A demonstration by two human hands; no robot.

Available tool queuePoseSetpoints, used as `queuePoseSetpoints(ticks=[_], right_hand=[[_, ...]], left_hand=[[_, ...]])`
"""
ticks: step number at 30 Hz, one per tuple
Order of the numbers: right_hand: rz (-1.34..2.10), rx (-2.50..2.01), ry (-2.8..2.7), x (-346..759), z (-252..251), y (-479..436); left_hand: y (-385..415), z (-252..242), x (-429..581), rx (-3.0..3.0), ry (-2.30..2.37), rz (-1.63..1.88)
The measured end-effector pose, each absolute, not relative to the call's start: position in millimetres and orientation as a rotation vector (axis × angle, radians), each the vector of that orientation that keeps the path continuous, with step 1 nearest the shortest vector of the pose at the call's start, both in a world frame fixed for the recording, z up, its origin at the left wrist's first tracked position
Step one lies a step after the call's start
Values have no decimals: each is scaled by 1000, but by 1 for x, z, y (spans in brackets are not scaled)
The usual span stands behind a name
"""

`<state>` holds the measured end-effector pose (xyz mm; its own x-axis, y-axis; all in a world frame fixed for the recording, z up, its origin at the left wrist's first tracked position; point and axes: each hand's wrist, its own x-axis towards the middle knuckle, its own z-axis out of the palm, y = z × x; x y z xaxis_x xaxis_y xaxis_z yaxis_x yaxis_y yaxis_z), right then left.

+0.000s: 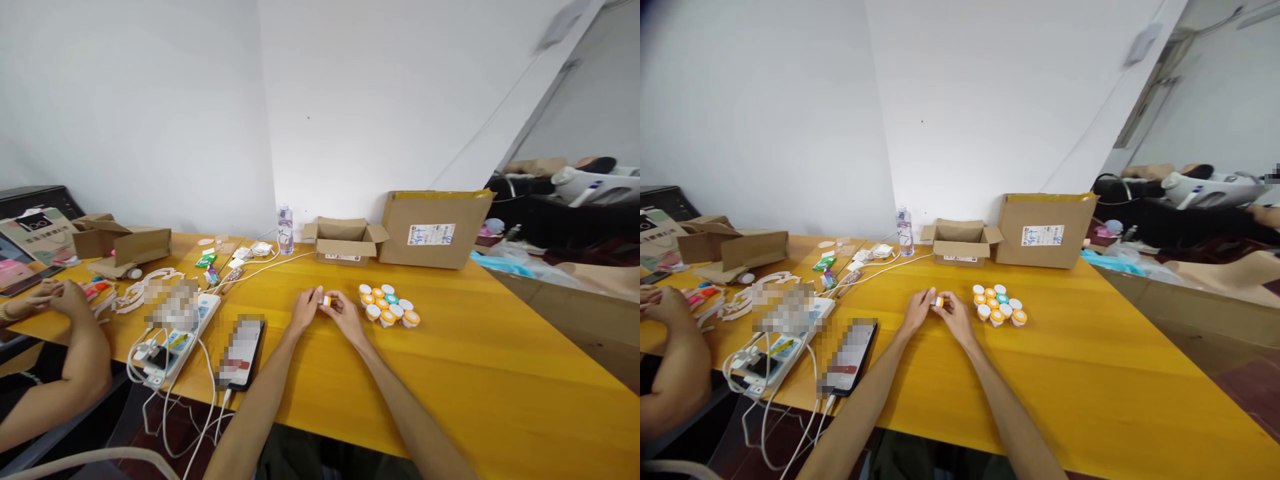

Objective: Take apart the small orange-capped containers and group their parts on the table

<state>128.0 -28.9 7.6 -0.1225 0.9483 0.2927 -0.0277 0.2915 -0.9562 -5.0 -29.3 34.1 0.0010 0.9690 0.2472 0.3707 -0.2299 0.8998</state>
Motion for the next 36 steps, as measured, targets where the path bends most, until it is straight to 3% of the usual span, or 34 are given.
queuePoseSetpoints(ticks=[10,22,36], right_hand=[[1096,-916,-1464,133,9,-29],[1162,-869,-1580,130,8,-35],[1111,-879,-1603,134,0,-31]], left_hand=[[-46,28,-10,1646,1238,1243],[-51,25,-12,1664,1484,1242],[-51,23,-12,1700,1393,1195]])
